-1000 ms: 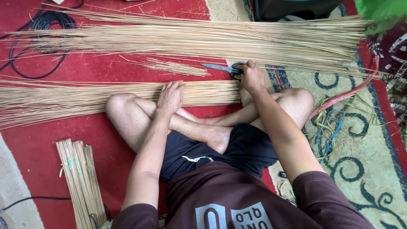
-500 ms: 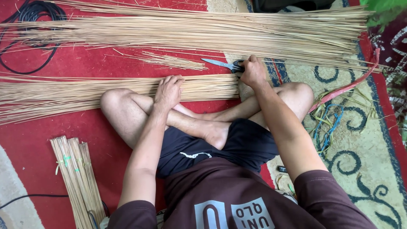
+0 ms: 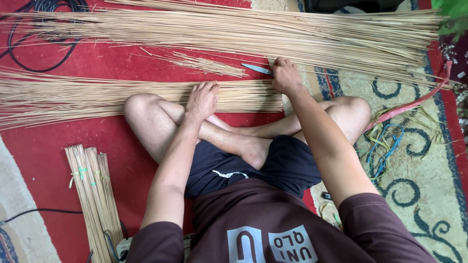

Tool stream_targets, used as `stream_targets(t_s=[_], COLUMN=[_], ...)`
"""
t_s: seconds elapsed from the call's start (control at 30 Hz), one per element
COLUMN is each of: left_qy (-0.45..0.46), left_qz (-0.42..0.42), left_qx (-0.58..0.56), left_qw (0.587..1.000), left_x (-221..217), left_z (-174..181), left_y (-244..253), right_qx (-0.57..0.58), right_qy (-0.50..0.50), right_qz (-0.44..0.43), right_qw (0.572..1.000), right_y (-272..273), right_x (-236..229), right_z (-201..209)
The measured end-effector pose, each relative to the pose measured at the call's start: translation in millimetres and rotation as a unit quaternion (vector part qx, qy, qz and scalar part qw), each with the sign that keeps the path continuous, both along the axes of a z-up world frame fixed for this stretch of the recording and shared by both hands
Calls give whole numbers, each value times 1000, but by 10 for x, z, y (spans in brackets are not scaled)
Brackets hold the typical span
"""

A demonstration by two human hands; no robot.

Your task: A person sits on the floor sorting, aligning, and cutting thin wooden sticks to a specific length using scissors.

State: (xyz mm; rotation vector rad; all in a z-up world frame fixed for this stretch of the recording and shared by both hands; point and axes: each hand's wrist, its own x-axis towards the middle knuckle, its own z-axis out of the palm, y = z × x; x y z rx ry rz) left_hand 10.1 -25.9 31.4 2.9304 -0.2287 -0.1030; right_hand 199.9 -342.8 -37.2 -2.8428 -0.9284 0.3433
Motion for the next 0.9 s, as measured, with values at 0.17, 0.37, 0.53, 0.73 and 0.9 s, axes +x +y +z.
stream_targets(t_s=[0.17,0.37,0.53,0.73,0.9], left_qy=[-5,-13,-83,-252,-266], left_qz=[7,6,4,-28,2], left_qx=[-4,-10,-15,-109,-58], left_qw=[1000,1000,996,961,962], left_x=[12,-1,19,142,315], left_z=[-116,-98,-1,737,1296], left_y=[14,7,-13,-462,-1022], right_qx=[31,112,190,212,296], right_qy=[-28,-96,-107,-84,-61], right_qz=[32,64,62,43,88], right_qw=[999,987,974,973,949], right_y=[-57,-214,-222,-108,171], right_x=[18,7,-172,-410,-611], right_z=[108,403,932,1419,1850])
